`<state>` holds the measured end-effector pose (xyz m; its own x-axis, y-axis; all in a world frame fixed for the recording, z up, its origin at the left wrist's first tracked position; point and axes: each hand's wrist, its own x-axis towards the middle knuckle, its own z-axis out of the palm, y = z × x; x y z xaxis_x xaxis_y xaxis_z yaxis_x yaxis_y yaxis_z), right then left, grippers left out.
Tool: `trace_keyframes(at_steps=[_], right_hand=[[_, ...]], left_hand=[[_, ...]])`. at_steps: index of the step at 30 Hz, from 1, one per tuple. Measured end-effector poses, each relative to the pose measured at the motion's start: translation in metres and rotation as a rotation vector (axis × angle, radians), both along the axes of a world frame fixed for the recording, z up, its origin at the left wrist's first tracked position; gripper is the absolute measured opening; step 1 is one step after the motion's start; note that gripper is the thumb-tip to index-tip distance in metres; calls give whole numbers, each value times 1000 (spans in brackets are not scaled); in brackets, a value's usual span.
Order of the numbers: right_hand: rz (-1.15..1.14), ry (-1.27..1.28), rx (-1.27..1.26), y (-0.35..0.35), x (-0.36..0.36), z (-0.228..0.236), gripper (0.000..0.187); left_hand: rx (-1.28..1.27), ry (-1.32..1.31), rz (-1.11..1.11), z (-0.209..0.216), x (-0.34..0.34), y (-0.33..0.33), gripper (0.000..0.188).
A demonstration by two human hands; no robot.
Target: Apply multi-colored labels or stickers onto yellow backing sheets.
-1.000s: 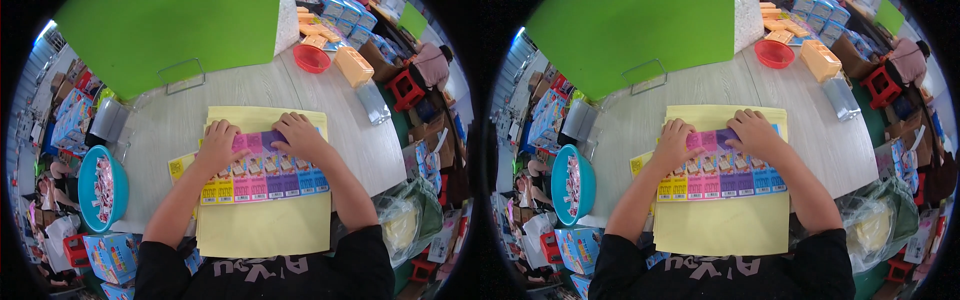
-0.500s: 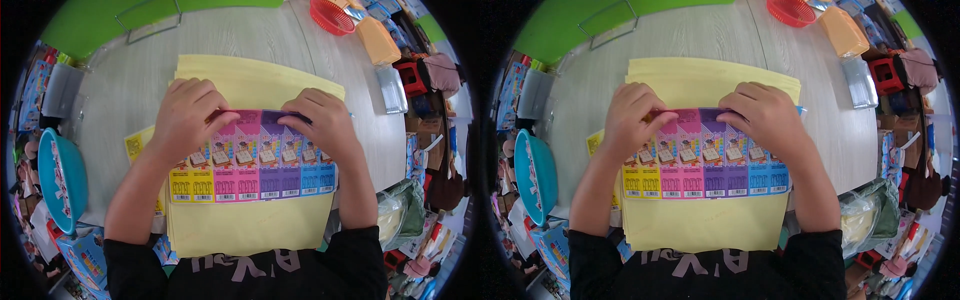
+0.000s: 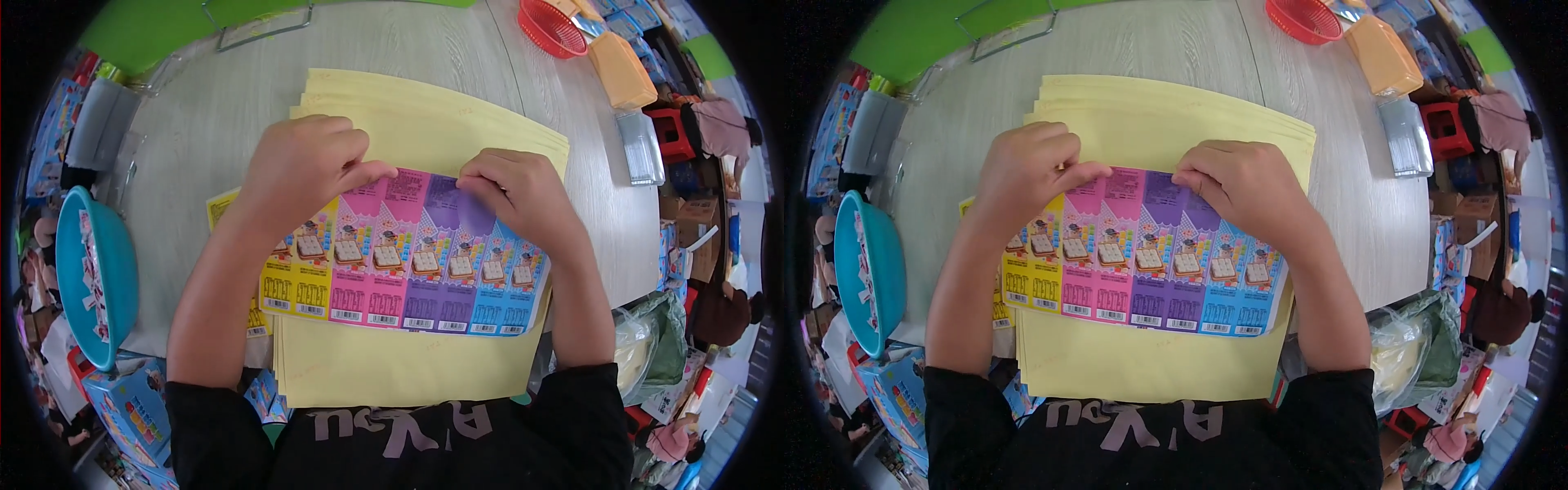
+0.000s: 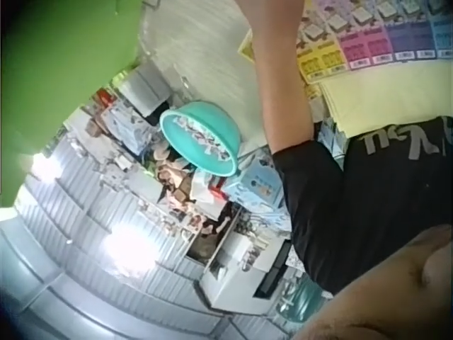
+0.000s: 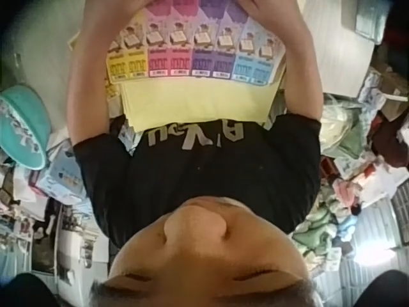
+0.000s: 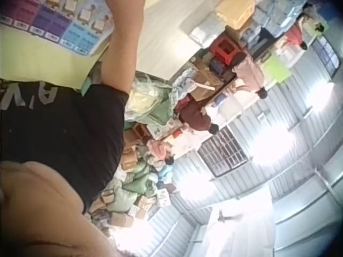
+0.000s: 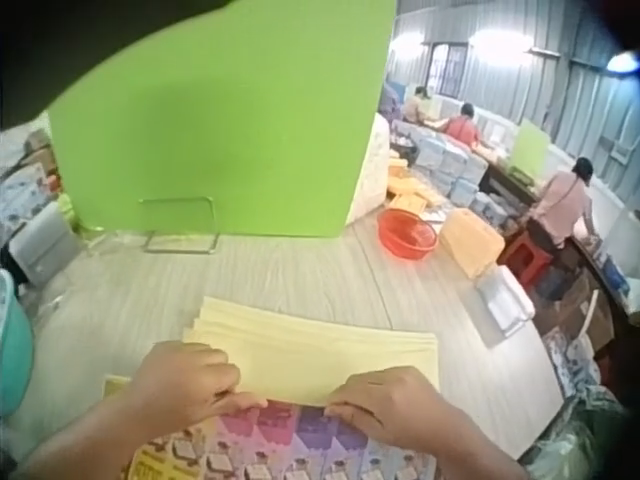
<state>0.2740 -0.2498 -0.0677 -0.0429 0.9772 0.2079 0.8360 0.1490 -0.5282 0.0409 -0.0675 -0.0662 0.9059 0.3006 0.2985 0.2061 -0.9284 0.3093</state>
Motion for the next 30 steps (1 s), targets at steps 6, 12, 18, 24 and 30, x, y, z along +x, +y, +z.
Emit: trace_keyframes(at_steps=[6, 12, 18, 24, 30], right_hand=[[60, -244, 140, 25, -47, 7, 19], [128, -322, 138, 32, -48, -1, 26], [98, -318, 123, 5, -16, 6, 24], [35, -298, -1, -29, 5, 15, 21], [5, -310, -32, -44, 21, -2, 21]], left_hand=[[-69, -58, -77, -8, -1, -9, 44], [-152, -16, -56, -2, -9, -2, 41], [-251, 28, -2, 6, -7, 8, 46], [-305, 56, 6, 13, -8, 9, 49], [-305, 100, -23, 4, 0, 12, 48]])
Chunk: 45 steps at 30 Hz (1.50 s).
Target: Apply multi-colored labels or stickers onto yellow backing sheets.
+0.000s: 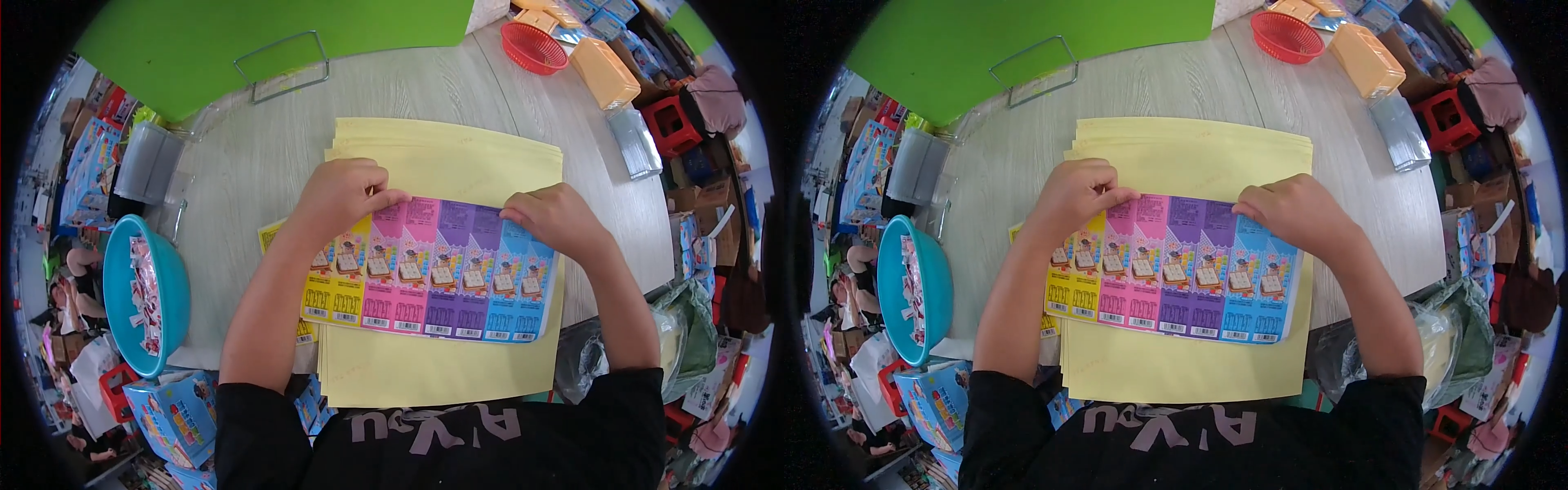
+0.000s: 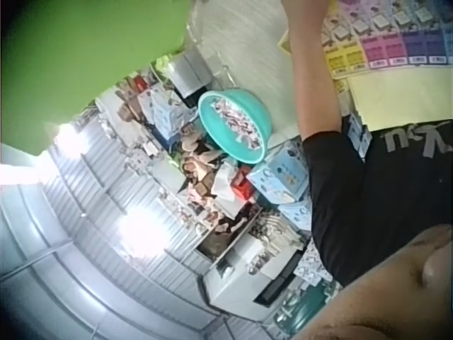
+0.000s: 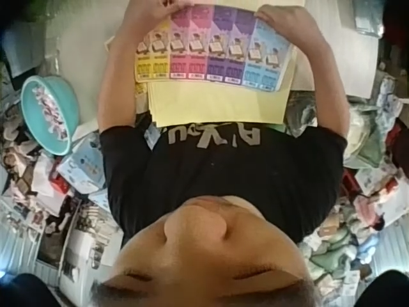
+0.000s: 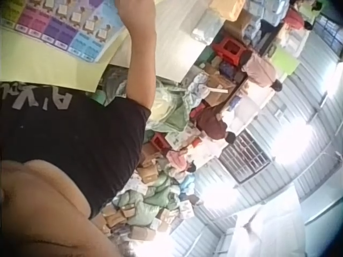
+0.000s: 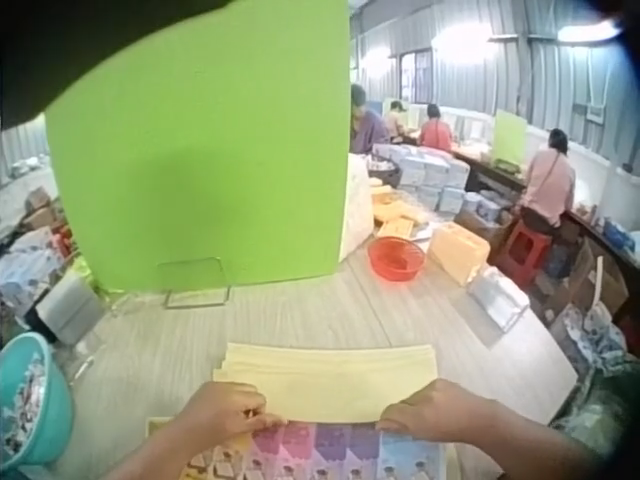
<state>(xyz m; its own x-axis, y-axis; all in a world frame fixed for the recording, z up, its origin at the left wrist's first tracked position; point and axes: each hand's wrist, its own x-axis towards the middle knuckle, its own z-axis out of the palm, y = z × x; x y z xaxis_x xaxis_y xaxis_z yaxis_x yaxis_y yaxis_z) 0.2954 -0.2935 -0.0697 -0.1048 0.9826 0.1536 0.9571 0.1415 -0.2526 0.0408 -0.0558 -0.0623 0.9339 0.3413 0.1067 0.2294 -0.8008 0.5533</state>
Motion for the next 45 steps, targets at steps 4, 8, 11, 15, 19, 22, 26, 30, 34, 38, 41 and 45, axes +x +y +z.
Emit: trace_keyframes(at_steps=[4, 8, 11, 15, 19, 22, 26, 30, 34, 38, 41, 45], right_hand=[[-50, 102, -54, -1, -2, 10, 24], [-51, 100, -65, -2, 2, 12, 26], [-50, 90, -69, 2, -3, 11, 25], [-107, 137, -123, 2, -2, 16, 23], [-144, 309, -205, 1, -1, 15, 20], [-153, 368, -238, 5, -5, 13, 16], [-198, 448, -308, 12, -7, 13, 20], [-177, 477, -306, 13, -2, 4, 16], [-168, 471, -324, 15, 3, -1, 14], [-218, 520, -324, 13, 6, -8, 11], [-236, 509, -308, 13, 4, -6, 9], [-223, 461, -254, 9, 9, 1, 8]], left_hand=[[10, -10, -14, 0, 1, -3, 47], [30, -15, -16, 1, 5, -2, 46], [93, -32, -20, 1, -1, 1, 45], [250, -47, -40, -6, -4, 9, 46], [282, -17, -80, -15, -9, 23, 50], [197, 92, -105, -13, -11, 26, 52], [161, 99, -90, -16, -11, 30, 55], [115, 74, -86, -25, -10, 31, 55], [63, 2, -115, -29, -2, 29, 56], [52, 24, -88, -23, -3, 27, 56], [58, 20, -88, -25, -6, 30, 57], [37, -5, -60, -22, -5, 27, 56]])
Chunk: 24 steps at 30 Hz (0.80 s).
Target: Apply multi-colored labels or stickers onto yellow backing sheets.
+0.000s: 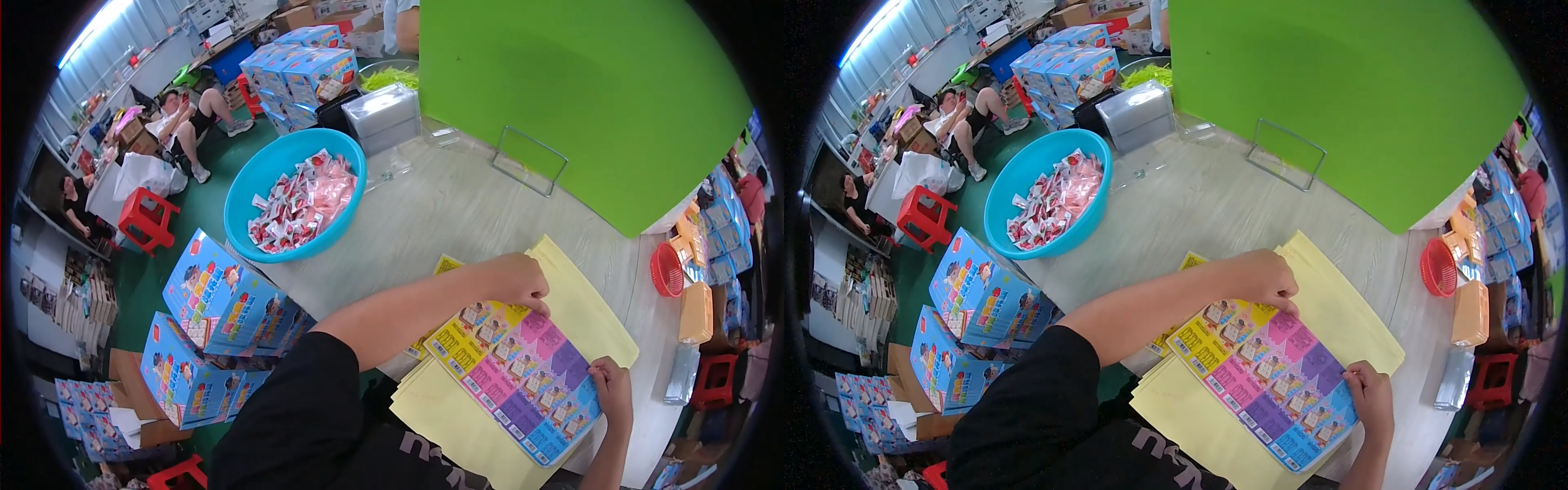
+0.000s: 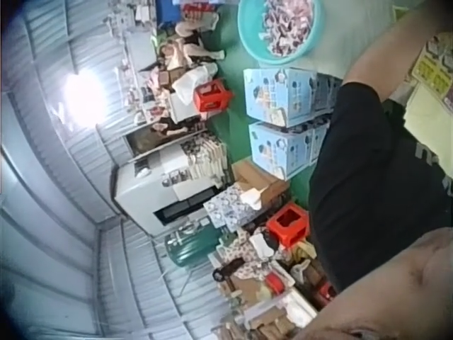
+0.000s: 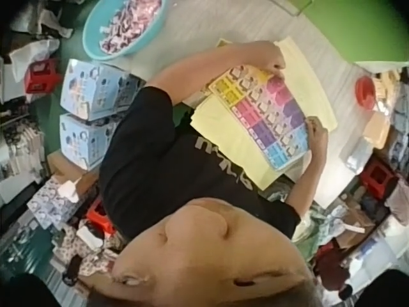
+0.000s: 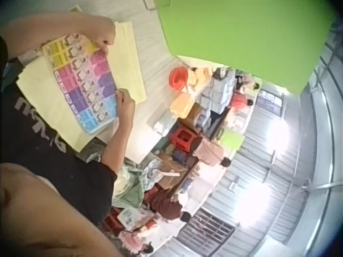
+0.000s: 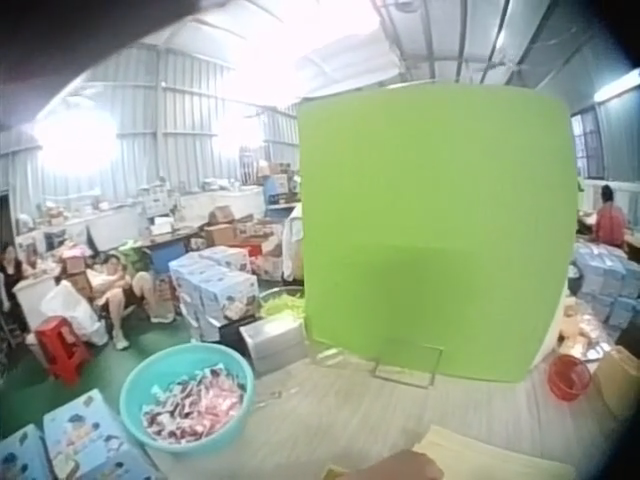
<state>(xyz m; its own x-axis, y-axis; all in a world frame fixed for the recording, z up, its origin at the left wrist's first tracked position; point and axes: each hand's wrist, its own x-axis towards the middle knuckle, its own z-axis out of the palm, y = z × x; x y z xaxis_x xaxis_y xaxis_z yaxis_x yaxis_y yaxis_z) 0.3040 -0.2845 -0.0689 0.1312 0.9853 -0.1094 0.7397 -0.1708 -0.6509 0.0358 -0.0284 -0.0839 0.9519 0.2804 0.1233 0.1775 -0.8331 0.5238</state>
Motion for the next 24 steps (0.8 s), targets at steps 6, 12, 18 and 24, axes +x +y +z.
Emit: trace_keyframes(at_steps=[6, 12, 18, 24], right_hand=[[52, 1, -2, 3, 0, 9, 17], [135, 12, -105, 2, -1, 21, 18], [254, 3, -211, 19, -10, 20, 26], [321, 103, -158, 36, -10, 19, 27]], left_hand=[[-9, -13, -17, 5, -3, 0, 53], [33, 48, -126, 10, 1, -10, 44], [-45, -72, -177, 6, -5, -15, 39], [-239, 166, -139, 44, -8, -20, 26]])
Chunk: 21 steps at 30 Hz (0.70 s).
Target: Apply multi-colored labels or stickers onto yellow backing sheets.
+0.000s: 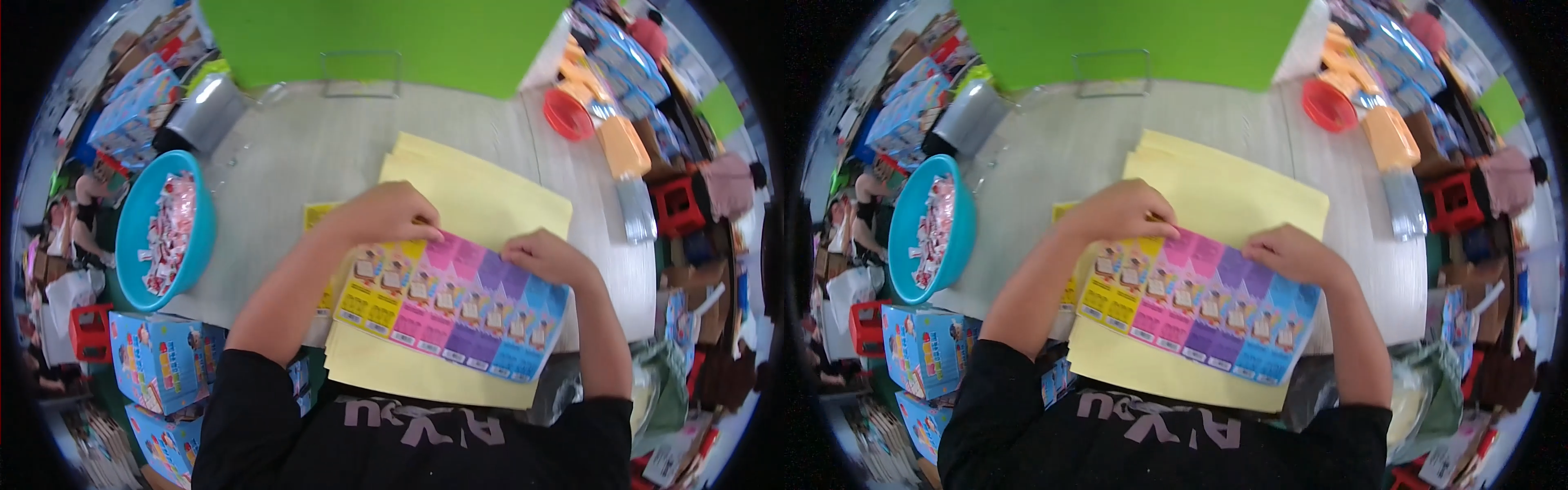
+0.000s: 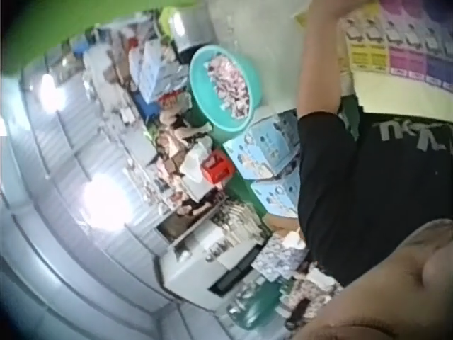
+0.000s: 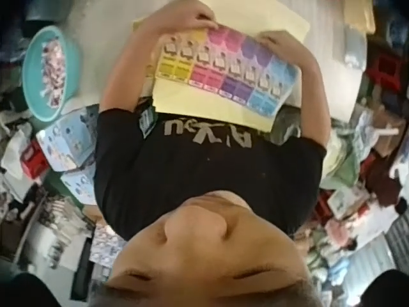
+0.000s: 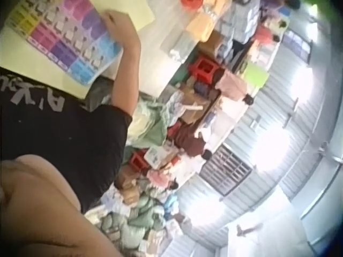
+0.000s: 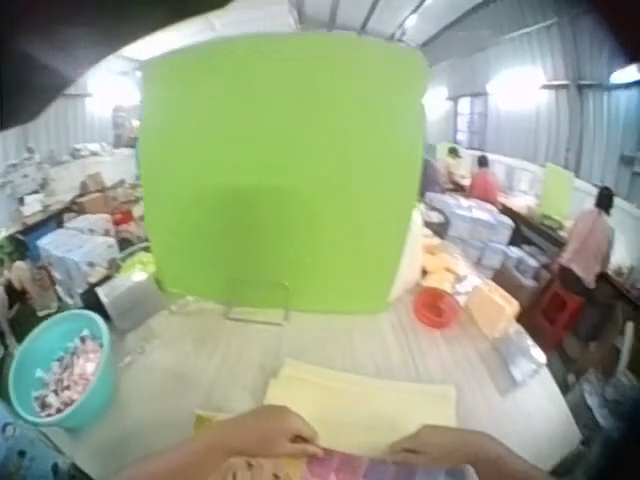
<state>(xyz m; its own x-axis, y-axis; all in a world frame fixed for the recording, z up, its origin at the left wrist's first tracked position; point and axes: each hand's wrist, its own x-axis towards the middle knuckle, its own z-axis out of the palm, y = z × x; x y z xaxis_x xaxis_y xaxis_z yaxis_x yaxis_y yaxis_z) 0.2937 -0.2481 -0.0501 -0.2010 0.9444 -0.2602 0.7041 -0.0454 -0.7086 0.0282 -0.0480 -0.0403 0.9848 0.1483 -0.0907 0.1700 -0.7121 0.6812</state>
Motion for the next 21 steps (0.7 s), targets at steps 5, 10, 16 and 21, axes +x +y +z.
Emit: trace_keyframes(at_steps=[5, 10, 16, 21], right_hand=[[-21, -23, 12, 4, -10, 10, 22], [-48, -64, 53, 1, -19, 20, 28], [-60, -115, 175, -21, -15, 36, 24], [-69, -203, 368, -41, -28, 76, 20]], left_hand=[[-121, 119, 32, 5, -8, 2, 24], [-119, 197, -1, 9, -11, 1, 24], [54, 125, 69, 37, -12, -17, 22], [343, -83, 86, 79, -32, -42, 15]])
